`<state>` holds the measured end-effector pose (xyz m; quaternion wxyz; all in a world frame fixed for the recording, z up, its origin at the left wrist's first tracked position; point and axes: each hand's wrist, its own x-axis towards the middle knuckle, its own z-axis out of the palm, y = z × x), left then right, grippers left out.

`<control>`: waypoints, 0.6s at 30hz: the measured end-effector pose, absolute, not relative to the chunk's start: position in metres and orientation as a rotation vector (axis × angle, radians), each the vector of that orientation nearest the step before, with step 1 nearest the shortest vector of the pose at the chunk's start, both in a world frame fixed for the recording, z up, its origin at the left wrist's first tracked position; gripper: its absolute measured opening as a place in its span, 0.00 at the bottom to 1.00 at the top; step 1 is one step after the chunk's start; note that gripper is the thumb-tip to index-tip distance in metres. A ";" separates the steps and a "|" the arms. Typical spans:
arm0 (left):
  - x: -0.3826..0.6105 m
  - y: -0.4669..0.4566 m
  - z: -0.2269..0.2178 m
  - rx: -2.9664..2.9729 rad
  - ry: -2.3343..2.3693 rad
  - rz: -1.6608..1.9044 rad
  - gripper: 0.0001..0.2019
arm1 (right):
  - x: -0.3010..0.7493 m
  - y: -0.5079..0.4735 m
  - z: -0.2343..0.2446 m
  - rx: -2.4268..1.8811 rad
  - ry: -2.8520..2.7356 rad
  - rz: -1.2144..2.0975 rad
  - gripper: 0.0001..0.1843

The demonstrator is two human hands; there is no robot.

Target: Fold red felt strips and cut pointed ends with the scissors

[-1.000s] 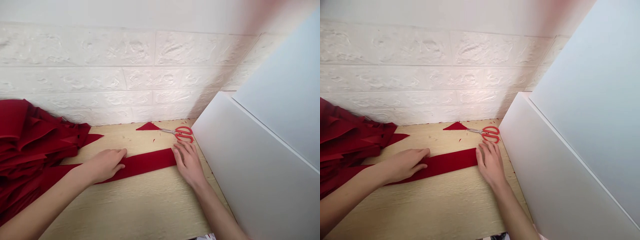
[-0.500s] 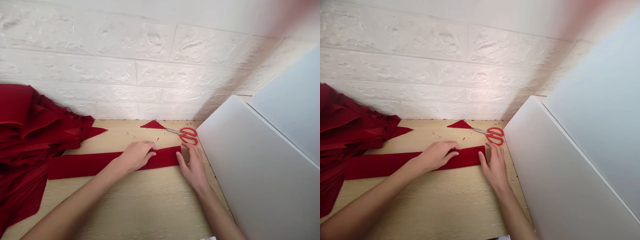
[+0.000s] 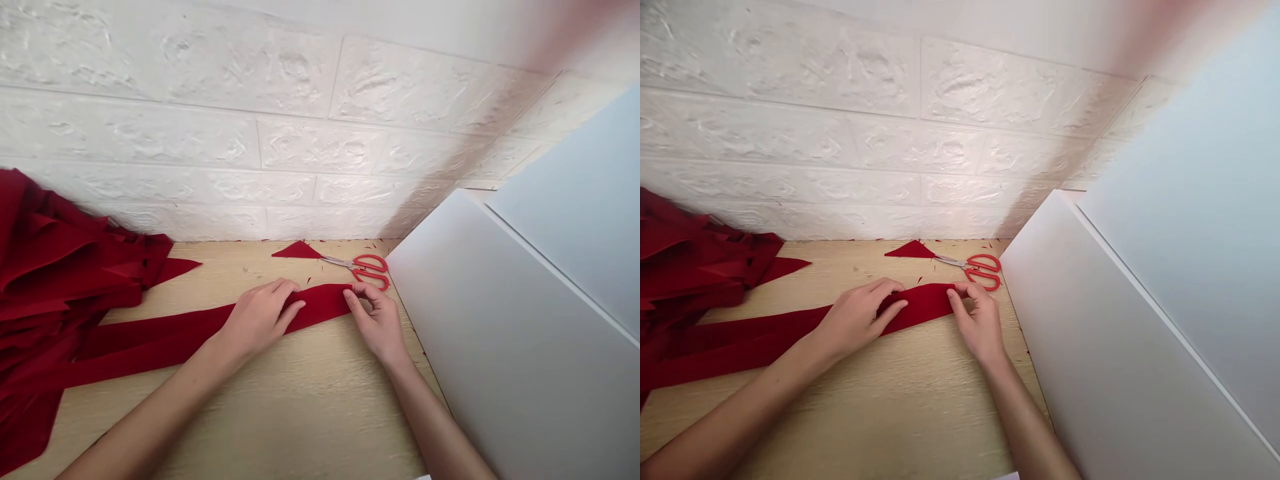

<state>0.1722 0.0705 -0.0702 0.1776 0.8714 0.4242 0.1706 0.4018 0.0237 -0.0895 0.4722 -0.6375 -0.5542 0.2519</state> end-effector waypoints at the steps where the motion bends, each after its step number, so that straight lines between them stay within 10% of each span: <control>1: 0.177 0.072 -0.066 2.438 1.200 0.470 0.15 | 0.401 0.024 -0.089 -1.546 -1.346 0.604 0.13; 18: 0.223 0.086 -0.053 2.325 0.969 0.622 0.14 | 0.390 0.016 -0.083 -1.379 -1.180 0.655 0.06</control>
